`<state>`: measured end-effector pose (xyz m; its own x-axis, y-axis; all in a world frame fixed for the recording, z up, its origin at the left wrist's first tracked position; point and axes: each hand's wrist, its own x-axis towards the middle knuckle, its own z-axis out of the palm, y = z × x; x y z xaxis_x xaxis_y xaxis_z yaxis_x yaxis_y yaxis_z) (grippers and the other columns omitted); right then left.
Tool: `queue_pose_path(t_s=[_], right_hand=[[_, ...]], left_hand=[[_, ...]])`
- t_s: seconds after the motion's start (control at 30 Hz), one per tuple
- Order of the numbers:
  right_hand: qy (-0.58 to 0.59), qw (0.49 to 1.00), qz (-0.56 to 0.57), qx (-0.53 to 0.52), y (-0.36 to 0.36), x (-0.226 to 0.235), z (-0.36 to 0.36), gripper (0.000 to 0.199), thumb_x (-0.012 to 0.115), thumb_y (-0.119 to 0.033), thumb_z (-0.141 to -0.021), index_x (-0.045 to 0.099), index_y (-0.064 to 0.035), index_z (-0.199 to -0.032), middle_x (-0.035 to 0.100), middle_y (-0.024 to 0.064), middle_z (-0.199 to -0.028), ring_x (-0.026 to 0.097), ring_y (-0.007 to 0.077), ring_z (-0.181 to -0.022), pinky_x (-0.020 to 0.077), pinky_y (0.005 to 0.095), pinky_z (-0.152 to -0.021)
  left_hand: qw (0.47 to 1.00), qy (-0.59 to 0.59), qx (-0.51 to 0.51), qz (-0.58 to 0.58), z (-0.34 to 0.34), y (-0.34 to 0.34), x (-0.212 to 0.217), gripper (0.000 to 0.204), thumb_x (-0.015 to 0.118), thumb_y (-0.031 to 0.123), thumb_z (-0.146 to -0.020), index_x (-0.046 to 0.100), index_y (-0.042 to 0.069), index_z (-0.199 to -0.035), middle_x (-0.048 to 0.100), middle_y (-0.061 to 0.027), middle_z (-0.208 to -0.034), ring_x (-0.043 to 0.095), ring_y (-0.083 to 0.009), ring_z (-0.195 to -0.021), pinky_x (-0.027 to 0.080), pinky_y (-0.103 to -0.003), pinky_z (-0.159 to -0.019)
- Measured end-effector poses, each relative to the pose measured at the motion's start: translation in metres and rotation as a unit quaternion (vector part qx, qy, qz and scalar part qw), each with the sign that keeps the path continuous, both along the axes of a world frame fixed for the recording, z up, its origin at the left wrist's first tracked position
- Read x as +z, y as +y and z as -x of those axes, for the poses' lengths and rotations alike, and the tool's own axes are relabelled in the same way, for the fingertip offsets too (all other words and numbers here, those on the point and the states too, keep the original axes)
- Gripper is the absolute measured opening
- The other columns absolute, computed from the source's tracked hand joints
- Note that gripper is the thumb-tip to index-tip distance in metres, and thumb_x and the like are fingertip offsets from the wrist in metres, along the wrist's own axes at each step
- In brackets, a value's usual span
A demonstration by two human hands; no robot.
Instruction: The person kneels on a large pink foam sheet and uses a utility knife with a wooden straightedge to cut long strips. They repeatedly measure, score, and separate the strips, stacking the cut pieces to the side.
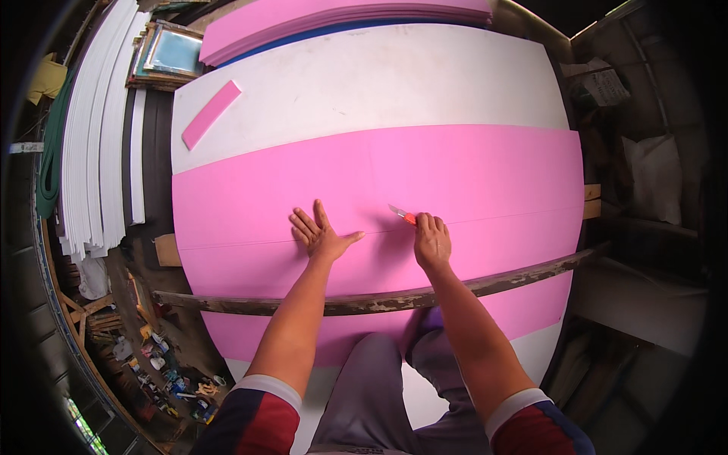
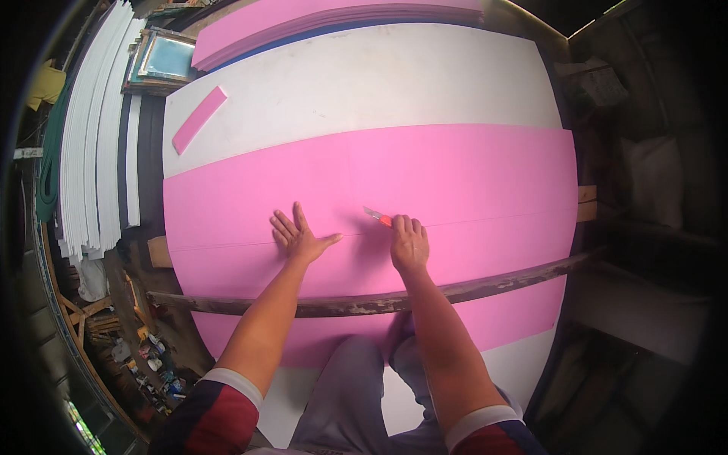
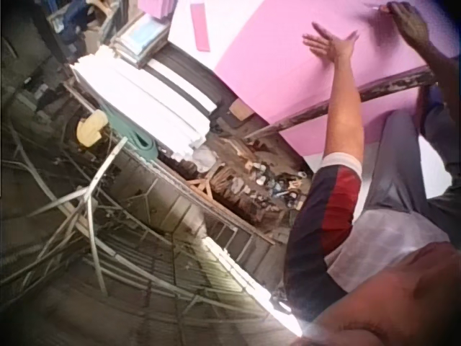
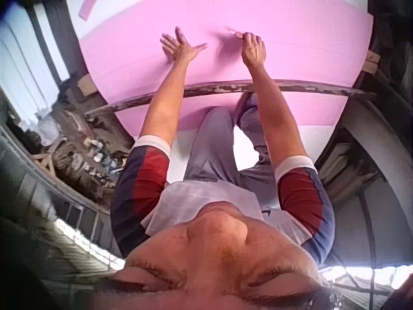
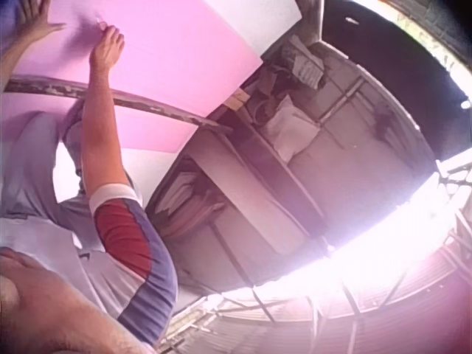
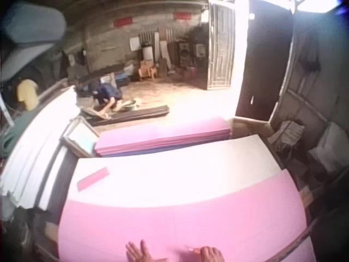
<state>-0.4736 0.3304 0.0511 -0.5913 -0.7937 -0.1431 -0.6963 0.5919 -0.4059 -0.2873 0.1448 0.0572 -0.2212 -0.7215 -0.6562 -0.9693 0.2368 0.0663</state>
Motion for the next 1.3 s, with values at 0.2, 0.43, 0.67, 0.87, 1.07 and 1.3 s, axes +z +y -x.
queue_pose_path(t_s=[0.2,0.43,0.67,0.87,1.07,1.3], right_hand=[[0.020,0.997,0.041,-0.060,-0.051,-0.015,-0.032,0.014,0.055,-0.014,-0.101,0.058,-0.0097,-0.114,0.065,0.0075,-0.113,0.061,0.0330,-0.110,0.0464,0.0472,-0.093],[-0.037,0.993,-0.006,-0.110,-0.097,-0.006,-0.058,0.014,0.056,-0.020,-0.101,0.057,-0.0150,-0.114,0.068,0.0017,-0.112,0.061,0.0296,-0.117,0.0426,0.0512,-0.091],[-0.110,0.992,-0.058,-0.037,-0.148,0.005,-0.092,0.019,0.051,-0.031,-0.106,0.055,-0.0134,-0.112,0.074,0.0096,-0.103,0.069,0.0328,-0.097,0.0481,0.0525,-0.078],[-0.149,0.964,-0.128,0.178,-0.208,0.000,-0.095,0.033,0.065,-0.021,-0.095,0.046,-0.0085,-0.120,0.075,0.0187,-0.104,0.075,0.0401,-0.097,0.0590,0.0542,-0.081],[-0.075,0.947,-0.104,0.294,-0.272,0.031,-0.123,0.026,0.055,-0.031,-0.105,0.058,-0.0103,-0.121,0.075,0.0187,-0.095,0.074,0.0400,-0.091,0.0559,0.0563,-0.077],[-0.133,0.924,-0.008,0.358,-0.301,0.030,-0.242,0.021,0.051,-0.024,-0.104,0.049,-0.0048,-0.113,0.073,0.0255,-0.094,0.070,0.0492,-0.085,0.0528,0.0618,-0.074]], left_hand=[[0.996,-0.045,0.031,-0.065,0.014,-0.008,-0.004,0.159,0.080,0.083,-0.066,-0.027,0.018,-0.163,-0.035,-0.0360,-0.162,-0.034,-0.0503,-0.151,-0.013,-0.061,-0.123],[0.988,-0.106,0.050,-0.100,0.018,-0.015,-0.011,0.163,0.082,0.081,-0.064,-0.033,0.018,-0.161,-0.039,-0.0350,-0.160,-0.036,-0.0500,-0.150,-0.015,-0.060,-0.123],[0.988,-0.124,-0.020,-0.090,-0.004,-0.016,-0.051,0.155,0.084,0.065,-0.072,-0.034,0.017,-0.160,-0.036,-0.0379,-0.160,-0.035,-0.0558,-0.148,-0.008,-0.067,-0.123],[0.971,-0.025,-0.181,-0.153,-0.039,-0.045,-0.006,0.141,0.090,0.059,-0.072,-0.003,0.016,-0.169,-0.020,-0.0376,-0.166,-0.022,-0.0581,-0.153,0.006,-0.067,-0.126],[0.935,0.299,-0.050,0.187,-0.199,-0.138,-0.043,0.066,0.078,0.035,-0.089,0.054,0.008,-0.144,0.057,-0.0155,-0.146,0.048,-0.0350,-0.139,0.040,-0.052,-0.114],[0.833,0.023,0.339,0.437,-0.440,-0.210,-0.108,0.060,0.058,0.045,-0.103,0.050,0.009,-0.150,0.056,-0.0161,-0.144,0.050,-0.0367,-0.135,0.040,-0.056,-0.112]])
